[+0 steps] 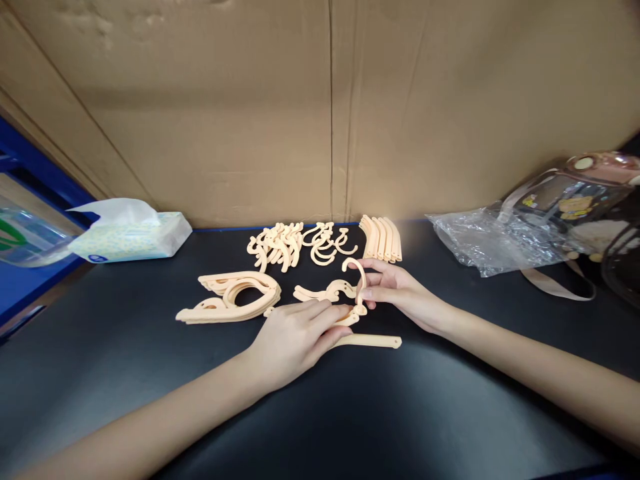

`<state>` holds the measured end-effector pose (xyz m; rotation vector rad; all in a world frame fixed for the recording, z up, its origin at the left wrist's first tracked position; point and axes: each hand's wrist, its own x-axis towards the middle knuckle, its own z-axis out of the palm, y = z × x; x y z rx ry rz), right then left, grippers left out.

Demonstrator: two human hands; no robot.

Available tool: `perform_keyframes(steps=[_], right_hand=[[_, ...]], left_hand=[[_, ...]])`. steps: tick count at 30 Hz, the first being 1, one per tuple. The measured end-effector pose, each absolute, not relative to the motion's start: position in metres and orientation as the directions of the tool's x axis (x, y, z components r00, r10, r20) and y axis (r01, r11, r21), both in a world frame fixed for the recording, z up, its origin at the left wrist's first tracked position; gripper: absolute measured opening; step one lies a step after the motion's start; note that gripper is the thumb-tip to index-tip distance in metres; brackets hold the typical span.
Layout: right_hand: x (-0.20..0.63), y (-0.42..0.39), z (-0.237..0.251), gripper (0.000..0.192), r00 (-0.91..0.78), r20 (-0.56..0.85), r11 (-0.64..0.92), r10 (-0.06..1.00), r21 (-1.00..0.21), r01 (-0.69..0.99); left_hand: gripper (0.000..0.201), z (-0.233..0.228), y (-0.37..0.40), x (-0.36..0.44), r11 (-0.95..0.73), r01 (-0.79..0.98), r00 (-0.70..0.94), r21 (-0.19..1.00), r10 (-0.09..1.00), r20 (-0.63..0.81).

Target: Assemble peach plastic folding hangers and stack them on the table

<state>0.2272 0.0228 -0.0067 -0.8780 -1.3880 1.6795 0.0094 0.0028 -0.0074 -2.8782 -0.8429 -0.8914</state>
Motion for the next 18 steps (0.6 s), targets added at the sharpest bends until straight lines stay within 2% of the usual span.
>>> perform_keyframes(steps=[18], right_hand=[[0.232,0.0221,-0.0067,0.048,-0.495,0.003,-0.064,0.869,-0.991,-0.119]], left_hand=[[0.019,-0.0098,0.0016,0.0087,-0.841,0.51,0.679,0.182,0.523,0.515]])
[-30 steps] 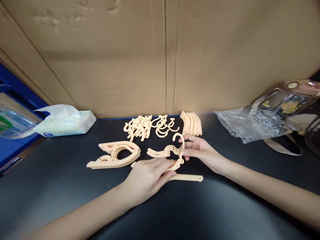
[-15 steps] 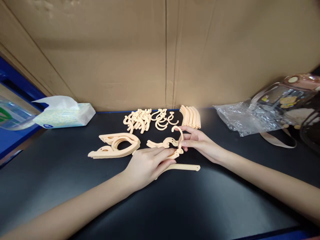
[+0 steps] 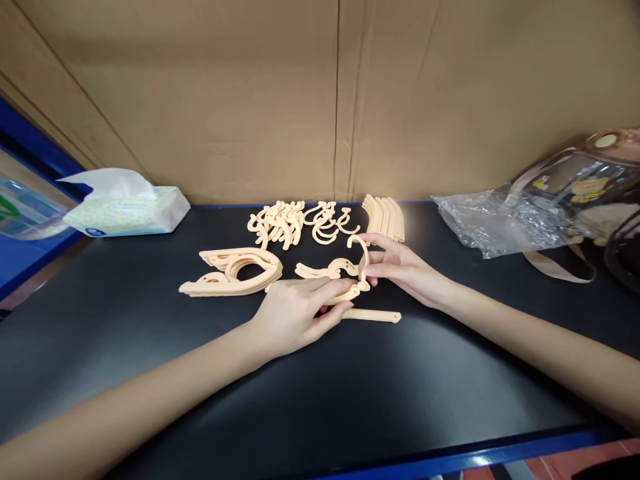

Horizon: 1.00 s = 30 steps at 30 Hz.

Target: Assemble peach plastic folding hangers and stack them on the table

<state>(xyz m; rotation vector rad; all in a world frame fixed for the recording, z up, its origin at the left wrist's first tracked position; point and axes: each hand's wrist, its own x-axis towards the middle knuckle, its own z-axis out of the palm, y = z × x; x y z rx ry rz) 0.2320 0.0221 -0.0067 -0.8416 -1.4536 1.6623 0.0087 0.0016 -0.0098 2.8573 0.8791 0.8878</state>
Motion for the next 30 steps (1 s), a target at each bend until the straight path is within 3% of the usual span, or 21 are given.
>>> perform_keyframes(steps=[11,18,30], right_hand=[[0.2306,0.0203,-0.0051,0.049,-0.494,0.007,-0.065,0.87,-0.989,-0.13],[0.2315,0.0213,-0.0051,0.054,-0.538,-0.001,-0.074,0.843,-0.991,-0.115],[0.2322,0.0215,-0.0046,0.056,-0.468,-0.022,-0.079,0.884,-0.991,-0.104]], left_hand=[[0.025,-0.0077,-0.0001,0.0077,-0.862,0.47,0.71,0.192,0.498,0.497],[0.026,-0.0096,0.0026,0.008,-0.883,0.461,0.752,0.093,0.444,0.487],[0.022,-0.0086,0.0035,0.0094,-0.852,0.515,0.709,0.096,0.486,0.511]])
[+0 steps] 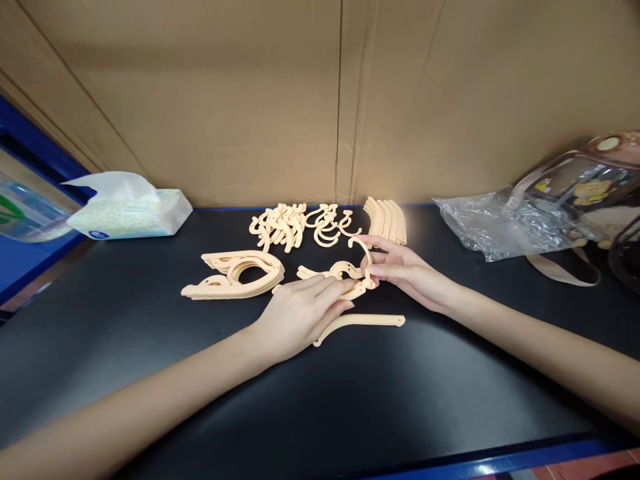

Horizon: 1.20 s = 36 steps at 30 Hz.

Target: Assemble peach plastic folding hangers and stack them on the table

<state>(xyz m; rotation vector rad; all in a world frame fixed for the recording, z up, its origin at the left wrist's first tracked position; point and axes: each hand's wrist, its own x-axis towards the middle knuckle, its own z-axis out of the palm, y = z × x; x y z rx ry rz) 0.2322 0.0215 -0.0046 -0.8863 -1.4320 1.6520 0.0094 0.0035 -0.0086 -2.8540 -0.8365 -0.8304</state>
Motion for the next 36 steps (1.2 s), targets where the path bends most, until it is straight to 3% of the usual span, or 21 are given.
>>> perform_keyframes(steps=[13,27,36], right_hand=[[0.2339,0.0223,-0.0042,0.055,-0.492,-0.015,-0.098,0.871,-0.985,-0.143],[0.2331,0.022,-0.0061,0.051,-0.524,0.0,-0.082,0.852,-0.988,-0.134],[0.2311,0.019,-0.0084,0.05,-0.41,0.01,-0.014,0.912,-0.998,-0.057]], left_hand=[[0.019,-0.0099,0.0025,0.009,-0.873,0.467,0.704,0.139,0.462,0.539],[0.018,-0.0109,0.0048,0.0068,-0.856,0.482,0.706,0.187,0.505,0.496],[0.022,-0.012,0.0029,0.0058,-0.838,0.525,0.708,0.147,0.526,0.471]])
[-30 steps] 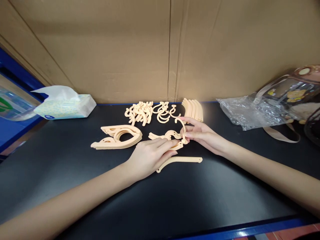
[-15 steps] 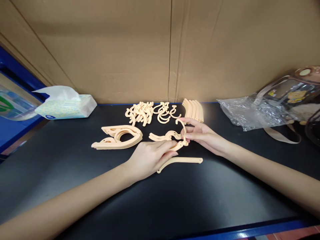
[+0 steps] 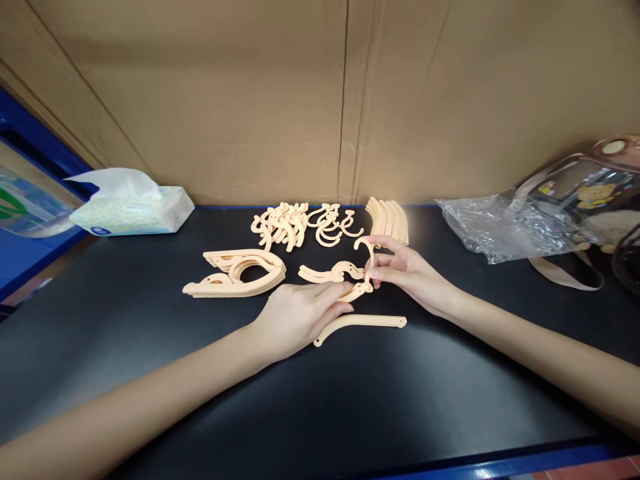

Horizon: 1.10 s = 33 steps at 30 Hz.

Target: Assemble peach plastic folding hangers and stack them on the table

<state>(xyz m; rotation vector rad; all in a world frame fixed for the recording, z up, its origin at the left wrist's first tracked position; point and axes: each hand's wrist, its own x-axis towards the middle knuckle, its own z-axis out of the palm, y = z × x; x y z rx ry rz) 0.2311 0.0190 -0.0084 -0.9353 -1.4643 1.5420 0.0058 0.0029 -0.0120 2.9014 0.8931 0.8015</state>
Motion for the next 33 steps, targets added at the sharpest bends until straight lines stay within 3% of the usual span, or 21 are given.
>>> perform_keyframes(steps=[14,33], right_hand=[[0.2299,0.0168,-0.0066,0.042,-0.406,0.045,0.045,0.913,-0.999,-0.009],[0.2281,0.0176,-0.0052,0.048,-0.394,0.023,0.033,0.919,-0.999,0.019]], left_hand=[[0.026,-0.0109,0.0031,0.0053,-0.829,0.54,0.715,0.145,0.543,0.44],[0.027,-0.0125,0.0023,0.008,-0.843,0.532,0.738,0.078,0.507,0.445]])
